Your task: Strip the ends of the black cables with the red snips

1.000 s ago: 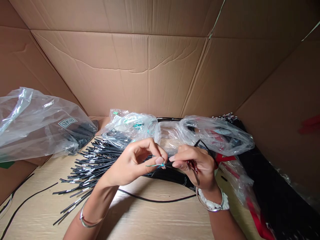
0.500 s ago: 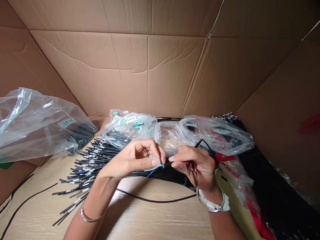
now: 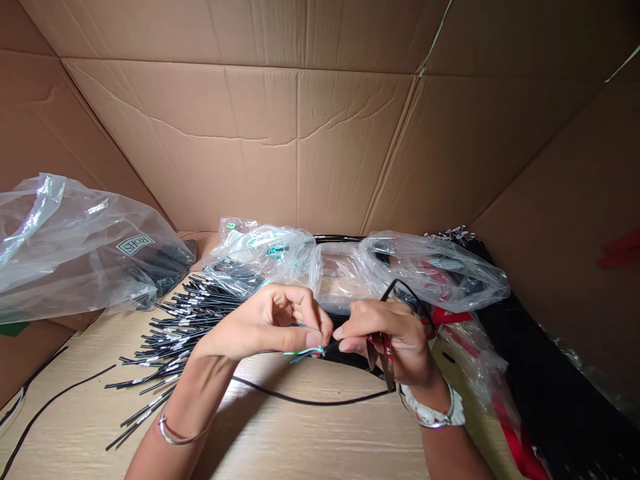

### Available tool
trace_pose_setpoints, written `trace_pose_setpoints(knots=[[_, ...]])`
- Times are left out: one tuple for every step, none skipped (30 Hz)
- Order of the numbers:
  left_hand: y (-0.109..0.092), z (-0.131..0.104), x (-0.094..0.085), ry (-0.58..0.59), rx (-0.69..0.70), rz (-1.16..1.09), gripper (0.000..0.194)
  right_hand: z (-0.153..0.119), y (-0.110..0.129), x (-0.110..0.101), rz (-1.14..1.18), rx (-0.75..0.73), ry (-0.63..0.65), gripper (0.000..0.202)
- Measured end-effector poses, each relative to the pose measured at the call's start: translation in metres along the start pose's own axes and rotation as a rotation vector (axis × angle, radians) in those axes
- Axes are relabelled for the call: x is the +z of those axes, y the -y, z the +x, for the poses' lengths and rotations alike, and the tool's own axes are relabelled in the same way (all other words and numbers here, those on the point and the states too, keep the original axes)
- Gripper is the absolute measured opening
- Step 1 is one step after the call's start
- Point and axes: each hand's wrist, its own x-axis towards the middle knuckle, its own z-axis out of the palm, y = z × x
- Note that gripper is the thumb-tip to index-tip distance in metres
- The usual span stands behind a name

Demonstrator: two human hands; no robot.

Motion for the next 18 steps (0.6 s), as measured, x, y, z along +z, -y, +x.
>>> trace_pose_setpoints(knots=[[0.001,0.000,0.000,-0.014,0.007,-0.011,0.019,0.000,0.000,0.001,-0.015,0.001,-0.025,0.012],[0.002,0.000,-0.001,-0.026,0.017,-0.017,0.019,0.001,0.001,0.002,-0.033,0.008,-0.056,0.011],[0.003,0.000,-0.002,-0.039,0.031,-0.019,0.020,0.001,0.002,0.003,-0.052,0.019,-0.090,0.010],[0.003,0.001,-0.002,-0.050,0.044,-0.013,0.019,0.002,0.003,0.005,-0.069,0.032,-0.122,0.009],[0.003,0.001,-0.003,-0.060,0.058,0.001,0.019,0.003,0.003,0.006,-0.086,0.044,-0.151,0.009],[0.003,0.001,-0.004,-0.068,0.073,0.018,0.018,0.004,0.004,0.008,-0.102,0.050,-0.179,0.010],[0.003,0.001,-0.004,-0.078,0.089,0.033,0.017,0.004,0.004,0.010,-0.117,0.052,-0.203,0.011],[0.003,0.001,-0.004,-0.087,0.109,0.047,0.016,0.004,0.004,0.012,-0.127,0.052,-0.223,0.012],[0.002,0.002,-0.003,-0.100,0.135,0.058,0.016,0.004,0.003,0.014,-0.132,0.046,-0.239,0.012],[0.002,0.002,-0.003,-0.112,0.162,0.069,0.017,0.004,0.002,0.016,-0.128,0.037,-0.254,0.010],[0.002,0.001,-0.002,-0.122,0.186,0.076,0.017,0.004,0.001,0.017,-0.115,0.026,-0.262,0.009],[0.002,0.001,0.000,-0.132,0.202,0.082,0.018,0.003,-0.001,0.018,-0.094,0.016,-0.263,0.007],[0.003,0.001,0.001,-0.139,0.211,0.088,0.019,0.002,-0.002,0.020,-0.067,0.010,-0.261,0.006],[0.003,0.000,0.002,-0.142,0.214,0.096,0.019,0.002,-0.003,0.021,-0.039,0.005,-0.258,0.006],[0.003,-0.001,0.004,-0.145,0.215,0.105,0.018,0.002,-0.005,0.021,-0.012,0.002,-0.255,0.006],[0.003,-0.002,0.005,-0.150,0.222,0.116,0.017,0.002,-0.006,0.022,0.011,0.002,-0.249,0.006],[0.002,-0.003,0.006,-0.158,0.235,0.132,0.016,0.002,-0.006,0.022,0.027,0.003,-0.243,0.005],[0.002,-0.004,0.007,-0.171,0.253,0.153,0.014,0.002,-0.007,0.022,0.037,0.005,-0.238,0.005]])
